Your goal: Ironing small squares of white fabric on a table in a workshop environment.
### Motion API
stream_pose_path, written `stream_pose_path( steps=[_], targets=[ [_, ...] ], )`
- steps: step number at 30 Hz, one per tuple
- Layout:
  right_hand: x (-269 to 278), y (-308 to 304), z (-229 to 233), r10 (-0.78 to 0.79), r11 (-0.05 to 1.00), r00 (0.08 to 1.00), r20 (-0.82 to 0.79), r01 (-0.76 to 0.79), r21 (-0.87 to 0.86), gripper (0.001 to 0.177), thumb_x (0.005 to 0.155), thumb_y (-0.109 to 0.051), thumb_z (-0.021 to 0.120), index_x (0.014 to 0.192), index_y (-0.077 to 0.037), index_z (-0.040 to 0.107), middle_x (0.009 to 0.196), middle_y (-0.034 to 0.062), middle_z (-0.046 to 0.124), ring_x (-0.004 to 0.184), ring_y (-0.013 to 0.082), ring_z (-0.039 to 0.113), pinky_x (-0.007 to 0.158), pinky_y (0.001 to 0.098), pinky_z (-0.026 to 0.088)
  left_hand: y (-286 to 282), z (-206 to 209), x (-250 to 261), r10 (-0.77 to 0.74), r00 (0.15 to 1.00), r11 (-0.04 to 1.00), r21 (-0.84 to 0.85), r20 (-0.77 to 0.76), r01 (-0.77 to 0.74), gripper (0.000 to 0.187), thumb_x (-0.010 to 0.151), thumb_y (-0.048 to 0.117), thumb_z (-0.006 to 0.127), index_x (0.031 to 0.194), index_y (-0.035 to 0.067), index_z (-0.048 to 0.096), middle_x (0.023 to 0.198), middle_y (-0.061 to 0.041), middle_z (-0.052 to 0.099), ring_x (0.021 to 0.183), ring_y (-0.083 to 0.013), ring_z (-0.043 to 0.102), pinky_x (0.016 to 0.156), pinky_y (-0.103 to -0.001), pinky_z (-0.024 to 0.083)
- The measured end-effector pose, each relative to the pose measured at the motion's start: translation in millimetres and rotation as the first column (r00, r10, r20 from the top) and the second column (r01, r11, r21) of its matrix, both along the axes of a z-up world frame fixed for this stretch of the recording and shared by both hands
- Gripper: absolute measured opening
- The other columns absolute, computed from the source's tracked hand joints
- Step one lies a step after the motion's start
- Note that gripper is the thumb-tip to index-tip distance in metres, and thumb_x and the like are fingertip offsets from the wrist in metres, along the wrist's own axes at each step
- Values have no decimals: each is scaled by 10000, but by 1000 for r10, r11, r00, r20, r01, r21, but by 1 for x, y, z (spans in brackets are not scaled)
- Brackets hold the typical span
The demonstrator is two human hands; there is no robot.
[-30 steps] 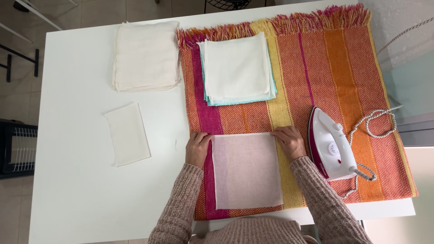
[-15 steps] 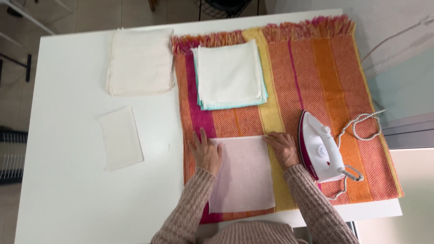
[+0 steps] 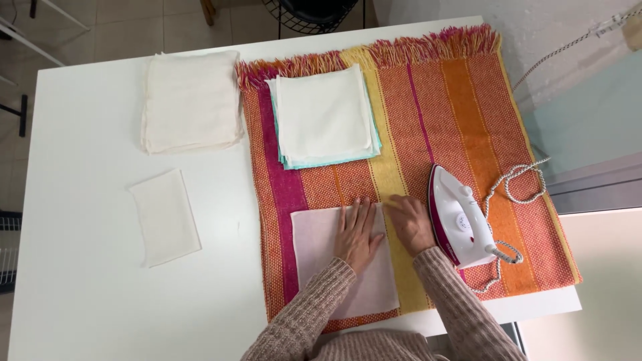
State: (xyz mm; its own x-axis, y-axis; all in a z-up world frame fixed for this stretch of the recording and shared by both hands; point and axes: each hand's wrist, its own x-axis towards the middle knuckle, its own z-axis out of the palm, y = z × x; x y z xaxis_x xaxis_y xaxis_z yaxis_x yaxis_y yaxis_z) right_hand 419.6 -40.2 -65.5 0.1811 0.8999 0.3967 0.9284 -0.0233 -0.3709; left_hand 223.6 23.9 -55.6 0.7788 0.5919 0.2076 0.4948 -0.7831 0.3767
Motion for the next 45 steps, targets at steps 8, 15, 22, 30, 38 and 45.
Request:
stream_pose_path(
  steps=[8, 15, 22, 30, 38, 45],
  targets=[
    [120, -70, 48, -498, 852, 780, 379, 521, 47, 657, 766, -608, 804, 1027, -73, 527, 1048, 103, 501, 730, 320, 647, 600, 411, 567, 4, 2, -2, -35, 999, 993, -117, -4, 35, 739, 1008, 494, 391, 1580, 45, 256, 1703, -140, 114, 1568, -336, 50, 1239, -592, -63],
    [122, -63, 57, -682, 582, 701, -207, 350, -734, 455, 935, -550, 635, 866, -101, 653, 467, 61, 669, 405, 263, 691, 559, 392, 570, 5, 5, -3, -34, 999, 993, -118, -27, 31, 725, 1017, 498, 353, 1578, 51, 251, 1705, -140, 96, 1571, -334, 26, 1239, -598, -72],
    [28, -11, 140, -322, 718, 947, 14, 254, -649, 545, 882, -545, 670, 1134, -62, 688, 708, 233, 706, 606, 362, 714, 606, 417, 601, 0, 4, -5, -7, 1000, 996, -93, 4, 7, 699, 1026, 472, 348, 1566, 34, 282, 1691, -162, 156, 1571, -322, 66, 1249, -578, -58],
    [23, 14, 160, -200, 593, 977, -74, 60, -803, 624, 931, -674, 538, 1060, -86, 701, 751, 169, 762, 662, 293, 770, 692, 364, 648, 3, -6, -6, 17, 994, 999, -44, 107, -12, 681, 985, 363, 450, 1542, -9, 327, 1661, -214, 233, 1560, -338, 149, 1249, -569, 12],
    [63, 29, 137, 37, 526, 997, 61, 33, -850, 614, 832, -736, 573, 1221, -264, 627, 948, 185, 784, 972, 371, 762, 899, 473, 598, 75, -28, -46, 120, 956, 983, 105, 269, -153, 398, 794, 191, 740, 1191, 195, 708, 1071, 29, 649, 1109, -219, 576, 1181, -662, 220],
    [68, 40, 129, 82, 583, 991, 105, 37, -812, 650, 826, -754, 580, 1214, -239, 661, 917, 200, 779, 946, 385, 761, 893, 480, 602, 85, -39, -48, 34, 938, 982, 161, 346, -94, 167, 924, 232, 692, 1081, 283, 719, 951, 66, 596, 1000, -155, 580, 1120, -517, 359]
  ],
)
